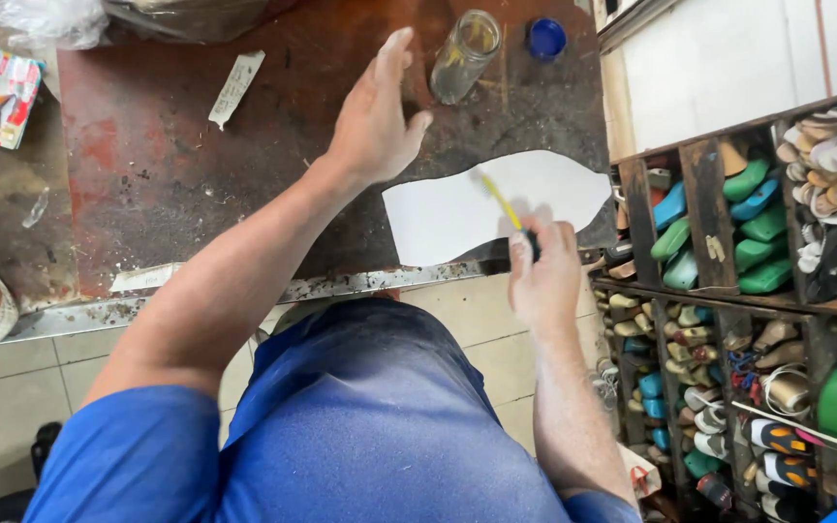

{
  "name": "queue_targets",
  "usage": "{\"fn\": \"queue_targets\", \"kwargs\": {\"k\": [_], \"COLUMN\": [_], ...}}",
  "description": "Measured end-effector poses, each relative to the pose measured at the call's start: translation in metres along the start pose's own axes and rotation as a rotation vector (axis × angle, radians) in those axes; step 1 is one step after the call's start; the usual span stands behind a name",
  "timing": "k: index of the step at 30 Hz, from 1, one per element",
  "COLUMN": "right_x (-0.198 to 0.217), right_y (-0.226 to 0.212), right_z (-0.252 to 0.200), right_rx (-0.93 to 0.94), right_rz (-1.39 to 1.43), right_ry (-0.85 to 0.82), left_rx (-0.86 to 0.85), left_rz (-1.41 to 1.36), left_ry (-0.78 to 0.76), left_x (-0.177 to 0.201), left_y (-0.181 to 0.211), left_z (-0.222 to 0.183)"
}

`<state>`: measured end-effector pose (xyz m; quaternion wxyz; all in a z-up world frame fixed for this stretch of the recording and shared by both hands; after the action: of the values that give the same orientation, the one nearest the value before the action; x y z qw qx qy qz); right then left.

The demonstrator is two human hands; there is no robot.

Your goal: Applying glue to a shoe sole template using a small brush at a workbench

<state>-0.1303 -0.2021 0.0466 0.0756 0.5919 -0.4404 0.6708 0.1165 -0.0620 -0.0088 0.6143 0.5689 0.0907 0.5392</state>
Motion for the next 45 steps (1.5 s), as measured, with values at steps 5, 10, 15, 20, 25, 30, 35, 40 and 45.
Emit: {"fn": "queue_targets", "kwargs": {"k": [5,10,15,20,25,30,35,40,45], "right_x": [-0.033,-0.034,-0.031,-0.03,-0.046,-0.022,-0.031,-0.021,-0.057], "right_y": [0.043,0.05,0.02,0.066,0.028,0.081,0.045,0.082,0.047], "right_z": [-0.016,0.012,-0.023,0.043,0.012,0.045,0.013,-0.025,-0.038], "right_rx": [0.355,0.455,0.329,0.369,0.318,0.303,0.373,0.343,0.298], "right_rz": [-0.233,-0.338,-0.294,-0.415,-0.358,-0.628,-0.46,-0.384,-0.35], "right_ry": [0.192,0.424,0.234,0.407,0.259,0.504,0.392,0.331,0.416], "left_rx": [0.032,-0.005,-0.081,-0.107,-0.112,-0.113,-0.11,-0.099,-0.118], "left_rz": [0.073,0.129,0.233,0.232,0.243,0.257,0.262,0.268,0.282], "left_ry": [-0.135,-0.301,-0.211,-0.173,-0.183,-0.196,-0.215,-0.238,-0.216], "left_x": [0.045,0.049,0.04,0.035,0.035,0.036,0.037,0.035,0.033], "left_y": [0.047,0.062,0.054,0.051,0.053,0.055,0.056,0.053,0.052], "left_z": [-0.085,-0.126,-0.133,-0.137,-0.135,-0.132,-0.133,-0.134,-0.134]}}
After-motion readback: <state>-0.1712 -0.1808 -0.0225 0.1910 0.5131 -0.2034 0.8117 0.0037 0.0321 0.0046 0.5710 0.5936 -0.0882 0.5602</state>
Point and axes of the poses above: each hand's wrist, its own z-axis towards the middle knuckle, its own x-axis out of the back of the hand, y = z × x, the point moved 1 cm from there along z, towards the middle knuckle, and after that the axes turned 3 degrees about -z, right-handed, at the moved point
